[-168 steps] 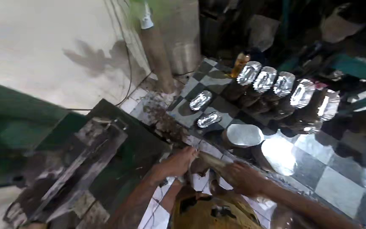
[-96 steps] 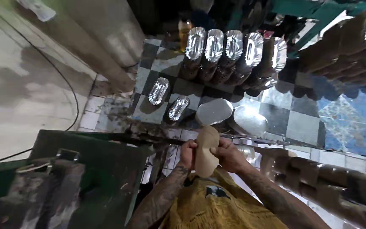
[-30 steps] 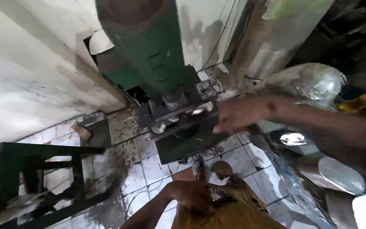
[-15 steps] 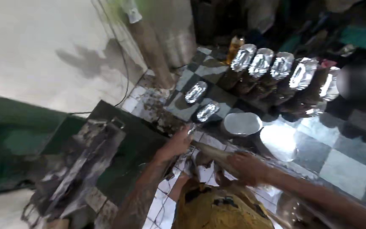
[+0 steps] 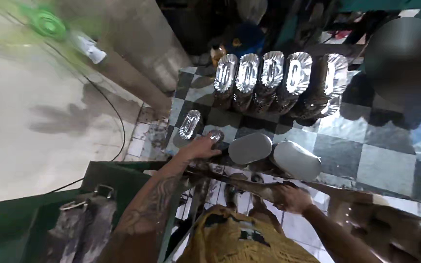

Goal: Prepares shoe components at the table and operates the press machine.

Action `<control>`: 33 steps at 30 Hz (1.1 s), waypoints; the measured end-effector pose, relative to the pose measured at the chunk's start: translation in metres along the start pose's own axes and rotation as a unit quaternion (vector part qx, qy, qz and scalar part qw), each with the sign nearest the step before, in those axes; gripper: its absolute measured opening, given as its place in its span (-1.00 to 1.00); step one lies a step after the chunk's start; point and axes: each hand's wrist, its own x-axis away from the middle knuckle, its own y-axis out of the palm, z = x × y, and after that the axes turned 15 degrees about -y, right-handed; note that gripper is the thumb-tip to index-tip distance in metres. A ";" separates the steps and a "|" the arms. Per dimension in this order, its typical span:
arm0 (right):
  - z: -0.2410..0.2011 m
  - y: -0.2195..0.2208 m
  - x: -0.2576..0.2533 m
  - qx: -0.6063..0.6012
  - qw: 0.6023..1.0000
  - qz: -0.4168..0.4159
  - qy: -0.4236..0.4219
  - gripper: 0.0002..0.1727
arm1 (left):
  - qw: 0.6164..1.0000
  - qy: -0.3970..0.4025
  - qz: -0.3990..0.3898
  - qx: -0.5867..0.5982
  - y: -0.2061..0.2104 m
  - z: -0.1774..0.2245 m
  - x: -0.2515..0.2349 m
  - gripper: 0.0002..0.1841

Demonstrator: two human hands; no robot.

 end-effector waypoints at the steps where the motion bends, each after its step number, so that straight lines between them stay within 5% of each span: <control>1: -0.003 -0.004 -0.001 0.013 1.000 0.012 -0.006 0.00 | 1.000 0.009 0.013 -0.001 0.003 -0.003 -0.004 -0.40; 5: -0.052 -0.029 0.007 -0.084 0.993 0.071 0.033 -0.26 | 0.992 0.055 0.044 0.103 0.008 -0.005 -0.009 -0.61; 8: -0.121 -0.083 0.031 -0.146 0.941 0.304 -0.011 -0.53 | 0.987 0.041 0.072 0.135 0.001 -0.006 -0.017 -0.65; 10: -0.134 -0.117 0.036 -0.003 0.889 0.456 -0.034 -0.53 | 0.990 0.028 0.069 0.119 -0.003 -0.005 -0.022 -0.60; 15: -0.064 -0.156 0.018 0.090 0.949 0.303 0.000 -0.45 | 0.992 -0.037 0.096 0.078 -0.020 0.016 0.000 -0.38; 19: -0.052 -0.164 0.030 -0.016 0.939 0.330 -0.093 -0.52 | 0.968 0.014 0.137 0.209 -0.029 0.098 0.056 -0.43; 23: -0.050 -0.173 0.039 -0.089 0.943 0.297 -0.119 -0.43 | 0.990 0.087 0.014 0.106 -0.006 0.158 0.037 -0.52; 26: -0.044 -0.177 0.036 -0.101 0.945 0.284 -0.125 -0.40 | 0.977 0.140 -0.105 0.122 -0.022 0.142 0.009 -0.62; 33: -0.039 -0.167 0.035 -0.162 0.903 0.382 -0.114 -0.74 | 0.906 0.192 -0.306 0.223 -0.050 0.130 -0.005 -0.81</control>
